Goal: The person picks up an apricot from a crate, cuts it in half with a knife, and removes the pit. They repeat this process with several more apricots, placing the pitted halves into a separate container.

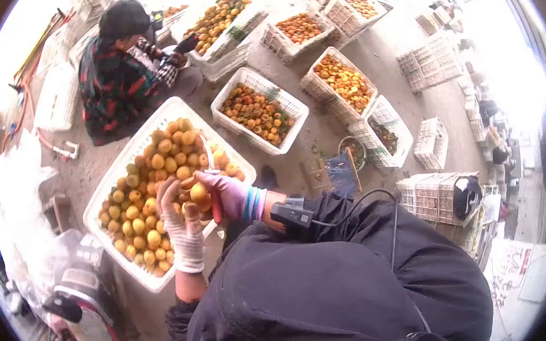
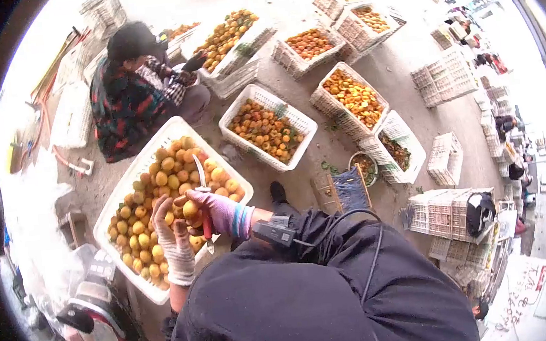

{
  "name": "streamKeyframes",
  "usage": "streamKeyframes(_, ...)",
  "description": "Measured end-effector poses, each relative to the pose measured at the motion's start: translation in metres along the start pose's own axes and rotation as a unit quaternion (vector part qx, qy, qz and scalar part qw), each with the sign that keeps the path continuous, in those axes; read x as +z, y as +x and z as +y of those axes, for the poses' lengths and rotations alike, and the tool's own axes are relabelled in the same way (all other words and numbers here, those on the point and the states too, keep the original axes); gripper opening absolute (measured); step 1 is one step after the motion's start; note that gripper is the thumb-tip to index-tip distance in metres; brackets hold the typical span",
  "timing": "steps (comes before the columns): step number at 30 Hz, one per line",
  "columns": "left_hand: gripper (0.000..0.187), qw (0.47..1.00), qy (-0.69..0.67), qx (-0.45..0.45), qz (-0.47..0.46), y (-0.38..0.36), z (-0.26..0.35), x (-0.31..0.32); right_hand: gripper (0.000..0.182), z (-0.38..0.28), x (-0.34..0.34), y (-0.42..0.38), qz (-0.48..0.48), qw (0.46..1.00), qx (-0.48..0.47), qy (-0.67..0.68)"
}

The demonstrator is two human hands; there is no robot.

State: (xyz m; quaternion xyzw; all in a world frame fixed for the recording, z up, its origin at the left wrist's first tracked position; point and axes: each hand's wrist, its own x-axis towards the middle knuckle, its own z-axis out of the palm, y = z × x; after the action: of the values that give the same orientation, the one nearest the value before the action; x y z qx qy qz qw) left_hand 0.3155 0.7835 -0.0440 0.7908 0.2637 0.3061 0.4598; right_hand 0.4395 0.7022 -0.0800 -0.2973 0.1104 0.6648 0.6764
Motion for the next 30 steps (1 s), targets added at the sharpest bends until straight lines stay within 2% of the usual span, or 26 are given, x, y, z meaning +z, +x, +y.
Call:
streamKeyframes(1, 0.043, 0.998, -0.044, -0.047, -0.002, -0.001, -0.002, 0.007, 0.036, -0.010, -0.005, -0.006, -0.004, 0.999, 0.022, 0.032)
streamKeyframes(3, 0.033, 0.998, -0.032, -0.052, -0.021, 0.003, -0.001, 0.017, 0.041, -0.035, -0.032, -0.025, 0.015, 0.998, -0.028, 0.051)
streamKeyframes(5, 0.027, 0.992, -0.052, -0.101, -0.049, 0.003, -0.003, 0.027, 0.044, -0.053, -0.083, -0.034, -0.019, 0.993, -0.086, 0.076)
streamKeyframes(6, 0.025, 0.988, -0.072, -0.121, -0.058, 0.002, -0.005, 0.032, 0.042, -0.064, -0.104, -0.047, 0.052, 0.988, -0.091, 0.113)
streamKeyframes(7, 0.025, 0.987, -0.059, -0.131, -0.074, 0.001, -0.005, 0.035, 0.041, -0.073, -0.134, -0.054, 0.052, 0.982, -0.122, 0.133)
streamKeyframes(9, 0.022, 0.979, 0.006, -0.173, -0.112, -0.004, -0.017, 0.042, 0.037, -0.091, -0.193, -0.075, 0.124, 0.967, -0.169, 0.144)
streamKeyframes(11, 0.020, 0.964, -0.051, -0.234, -0.118, -0.011, -0.025, 0.050, 0.034, -0.123, -0.244, -0.098, 0.191, 0.950, -0.170, 0.180)
streamKeyframes(12, 0.019, 0.966, 0.006, -0.221, -0.137, -0.009, -0.016, 0.053, 0.033, -0.142, -0.266, -0.108, 0.270, 0.931, -0.191, 0.157)
streamKeyframes(14, 0.018, 0.962, 0.074, -0.213, -0.156, -0.011, -0.007, 0.058, 0.037, -0.202, -0.307, -0.125, 0.311, 0.906, -0.201, 0.207)
streamKeyframes(15, 0.018, 0.960, 0.076, -0.223, -0.154, -0.017, -0.012, 0.060, 0.038, -0.239, -0.345, -0.123, 0.303, 0.903, -0.244, 0.181)
streamKeyframes(16, 0.018, 0.957, 0.079, -0.234, -0.150, -0.023, -0.015, 0.063, 0.039, -0.281, -0.346, -0.129, 0.327, 0.888, -0.283, 0.154)
streamKeyframes(17, 0.018, 0.954, 0.089, -0.246, -0.145, -0.027, -0.012, 0.065, 0.039, -0.326, -0.365, -0.132, 0.400, 0.860, -0.298, 0.106)
streamKeyframes(18, 0.020, 0.944, 0.142, -0.247, -0.164, -0.031, -0.010, 0.066, 0.051, -0.365, -0.397, -0.128, 0.408, 0.843, -0.332, 0.113)
streamKeyframes(19, 0.021, 0.930, 0.198, -0.252, -0.181, -0.035, -0.008, 0.063, 0.062, -0.391, -0.370, -0.136, 0.543, 0.790, -0.276, 0.068)
streamKeyframes(20, 0.023, 0.929, 0.186, -0.252, -0.195, -0.041, -0.010, 0.063, 0.069, -0.395, -0.379, -0.134, 0.539, 0.776, -0.327, -0.025)
streamKeyframes(21, 0.025, 0.926, 0.190, -0.259, -0.200, -0.046, -0.004, 0.058, 0.075, -0.423, -0.429, -0.133, 0.541, 0.782, -0.294, -0.095)
streamKeyframes(22, 0.028, 0.901, 0.238, -0.300, -0.201, -0.045, 0.016, 0.057, 0.066, -0.414, -0.406, -0.129, 0.538, 0.774, -0.274, -0.192)
streamKeyframes(23, 0.029, 0.910, 0.222, -0.294, -0.188, -0.059, 0.008, 0.052, 0.064, -0.429, -0.435, -0.115, 0.531, 0.810, -0.224, -0.106)
streamKeyframes(25, 0.031, 0.881, 0.233, -0.349, -0.217, -0.082, -0.011, 0.045, 0.047, -0.396, -0.401, -0.096, 0.485, 0.836, -0.239, -0.089)
streamKeyframes(26, 0.031, 0.879, 0.237, -0.362, -0.201, -0.097, -0.018, 0.035, 0.052, -0.373, -0.411, -0.092, 0.407, 0.875, -0.222, -0.141)
streamKeyframes(27, 0.031, 0.876, 0.239, -0.380, -0.177, -0.110, -0.026, 0.031, 0.043, -0.347, -0.418, -0.084, 0.380, 0.895, -0.187, -0.140)
streamKeyframes(28, 0.030, 0.874, 0.237, -0.394, -0.157, -0.121, -0.037, 0.029, 0.042, -0.318, -0.403, -0.081, 0.390, 0.898, -0.160, -0.122)
streamKeyframes(29, 0.030, 0.877, 0.231, -0.395, -0.150, -0.131, -0.052, 0.022, 0.043, -0.291, -0.405, -0.077, 0.361, 0.908, -0.152, -0.148)
streamKeyframes(30, 0.031, 0.876, 0.229, -0.409, -0.112, -0.142, -0.069, 0.009, 0.044, -0.263, -0.372, -0.075, 0.387, 0.901, -0.151, -0.126)
